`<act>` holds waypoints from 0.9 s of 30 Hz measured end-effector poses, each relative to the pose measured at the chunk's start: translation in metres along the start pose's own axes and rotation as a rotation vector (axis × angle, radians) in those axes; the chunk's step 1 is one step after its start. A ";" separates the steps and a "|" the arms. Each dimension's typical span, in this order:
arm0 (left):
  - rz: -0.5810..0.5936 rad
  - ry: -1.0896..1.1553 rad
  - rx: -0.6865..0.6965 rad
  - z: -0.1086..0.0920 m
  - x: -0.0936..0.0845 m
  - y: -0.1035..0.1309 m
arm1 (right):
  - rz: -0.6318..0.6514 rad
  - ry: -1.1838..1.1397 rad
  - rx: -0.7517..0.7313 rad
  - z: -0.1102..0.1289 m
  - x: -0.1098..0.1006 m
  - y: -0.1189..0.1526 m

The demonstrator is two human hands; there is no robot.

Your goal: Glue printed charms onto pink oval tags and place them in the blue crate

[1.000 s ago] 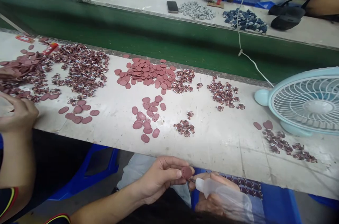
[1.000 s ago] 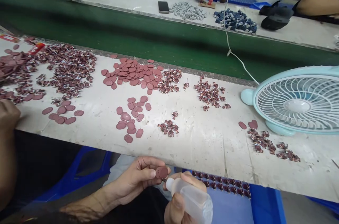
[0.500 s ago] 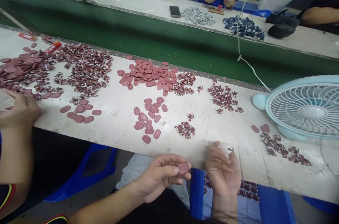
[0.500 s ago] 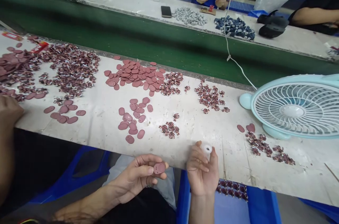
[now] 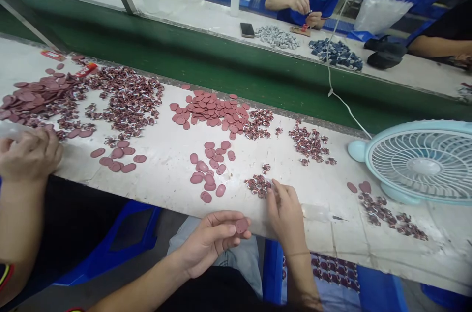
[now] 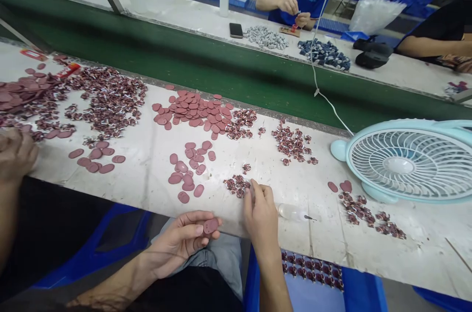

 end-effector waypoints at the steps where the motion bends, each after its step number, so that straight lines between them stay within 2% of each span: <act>1: 0.003 0.002 0.001 0.000 0.000 0.000 | 0.021 0.054 -0.001 -0.001 0.002 -0.006; 3: 0.005 0.008 0.002 0.000 -0.001 0.001 | 0.055 0.134 0.005 -0.002 -0.001 -0.014; 6: -0.005 0.002 0.000 -0.001 -0.002 0.001 | 0.105 0.192 0.023 0.002 -0.016 -0.014; 9: -0.023 -0.017 -0.009 -0.003 -0.002 0.000 | 0.187 0.191 0.065 0.007 -0.031 -0.003; 11: -0.036 -0.027 -0.010 -0.003 -0.001 -0.001 | 0.222 0.103 0.110 0.008 -0.037 0.008; 16: -0.034 -0.059 -0.001 -0.001 0.004 -0.002 | 0.154 -0.432 0.267 0.005 -0.039 0.047; 18: -0.023 -0.099 0.006 -0.001 0.006 0.000 | 0.139 -0.528 0.271 0.011 -0.034 0.063; 23: -0.026 -0.232 0.077 -0.003 0.011 0.005 | -0.035 -0.531 0.367 0.029 -0.025 0.099; 27: -0.003 -0.318 0.161 -0.006 0.013 0.006 | -0.006 -0.453 0.322 0.032 -0.022 0.110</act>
Point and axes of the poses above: each hand's wrist, its own y-axis away from the middle knuckle, its own x-axis out of the palm, z = x × y, the point moved 5 cm from there along -y, towards the middle knuckle, and after that the axes turned 4 degrees about -y, right-handed, at the moved point
